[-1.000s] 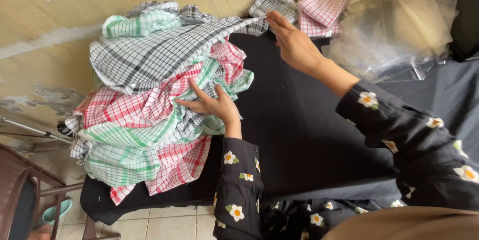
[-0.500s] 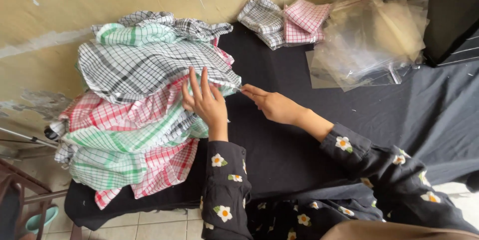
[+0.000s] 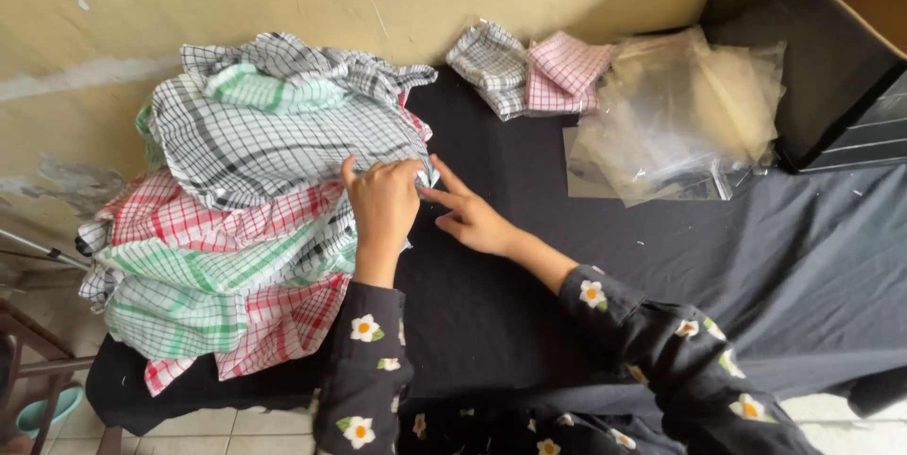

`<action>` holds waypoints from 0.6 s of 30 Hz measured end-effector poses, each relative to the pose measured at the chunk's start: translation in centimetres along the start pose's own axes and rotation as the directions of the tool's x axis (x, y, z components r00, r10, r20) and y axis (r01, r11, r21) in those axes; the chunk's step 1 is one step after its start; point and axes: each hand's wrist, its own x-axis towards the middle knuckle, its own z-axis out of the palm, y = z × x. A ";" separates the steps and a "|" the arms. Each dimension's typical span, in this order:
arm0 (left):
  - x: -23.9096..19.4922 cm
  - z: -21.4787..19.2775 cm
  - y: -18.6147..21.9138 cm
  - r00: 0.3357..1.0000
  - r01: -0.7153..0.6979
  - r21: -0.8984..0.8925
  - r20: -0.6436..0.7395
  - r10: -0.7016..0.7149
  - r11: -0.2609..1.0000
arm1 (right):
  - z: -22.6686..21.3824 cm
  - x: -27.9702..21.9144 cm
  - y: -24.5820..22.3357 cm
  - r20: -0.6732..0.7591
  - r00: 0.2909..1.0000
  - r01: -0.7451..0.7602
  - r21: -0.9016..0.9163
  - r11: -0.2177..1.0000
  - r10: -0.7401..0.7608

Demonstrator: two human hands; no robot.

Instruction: Folding checkered cloths and packaging them into individual plastic bags.

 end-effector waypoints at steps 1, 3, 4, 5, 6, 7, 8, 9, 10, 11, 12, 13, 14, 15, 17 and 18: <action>1.3 -0.3 -0.1 1.000 -0.006 0.001 -0.007 0.006 1.000 | 0.7 0.1 1.7 -0.004 1.000 0.007 -0.005 1.000 -0.007; 3.8 -0.8 -0.2 0.917 -0.066 0.065 0.398 0.035 0.996 | 2.2 0.1 5.2 -0.040 0.994 -0.086 0.304 0.949 0.103; 5.9 -1.1 -0.1 0.918 -0.070 0.060 0.394 0.040 0.996 | 1.8 0.1 5.2 -0.043 0.994 -0.084 0.298 0.951 0.102; 8.1 -1.4 0.1 0.862 -0.094 0.074 0.506 0.044 0.993 | 1.4 0.1 5.2 -0.065 0.991 -0.090 0.322 0.943 0.117; 10.3 -1.7 0.3 0.792 -0.122 0.085 0.609 0.045 0.989 | 1.0 0.1 5.2 -0.087 0.987 -0.094 0.346 0.934 0.132; 11.4 -1.3 -0.5 0.793 -0.127 0.078 0.606 0.054 0.989 | 0.5 0.1 5.3 -0.093 0.987 -0.095 0.339 0.936 0.134; 12.4 -1.0 -1.4 0.824 -0.098 0.113 0.566 0.017 0.989 | 0.1 0.2 5.4 -0.201 0.975 -0.043 0.247 0.968 0.095; 13.5 -0.6 -2.2 0.852 -0.066 0.145 0.523 -0.019 0.987 | -0.5 0.3 5.5 -0.302 0.952 0.000 0.147 0.989 0.045; 13.8 0.9 -3.7 0.854 -0.071 0.137 0.519 -0.011 0.988 | -2.1 0.1 4.5 -0.307 0.951 -0.002 0.138 0.990 0.044; 13.9 2.2 -5.3 0.832 -0.092 0.406 0.532 -0.154 0.909 | -3.5 -0.1 3.5 -0.385 0.921 -0.033 0.054 0.998 0.051; 13.9 3.6 -7.0 0.812 -0.121 0.640 0.503 -0.295 0.758 | -4.7 -0.3 2.5 -0.461 0.886 -0.071 -0.027 0.997 0.050; 14.1 3.9 -8.3 0.810 -0.112 0.642 0.501 -0.305 0.759 | -5.2 -0.8 3.1 -0.451 0.891 -0.070 -0.026 0.997 0.051; 14.2 4.2 -9.6 0.784 -0.016 0.685 0.461 -0.415 0.729 | -5.8 -1.3 3.7 -0.456 0.873 -0.181 0.020 0.983 0.170; 14.4 4.5 -10.9 0.748 0.070 0.724 0.417 -0.516 0.687 | -6.2 -1.8 4.3 -0.461 0.839 -0.290 0.068 0.954 0.288; 14.7 1.5 -11.9 0.754 0.256 0.617 0.354 -0.553 0.744 | -6.2 -2.2 4.3 -0.405 0.847 -0.343 0.077 0.936 0.343; 15.0 0.1 -12.4 0.749 0.423 0.476 0.295 -0.593 0.771 | -6.3 -2.4 4.3 -0.352 0.848 -0.394 0.081 0.916 0.396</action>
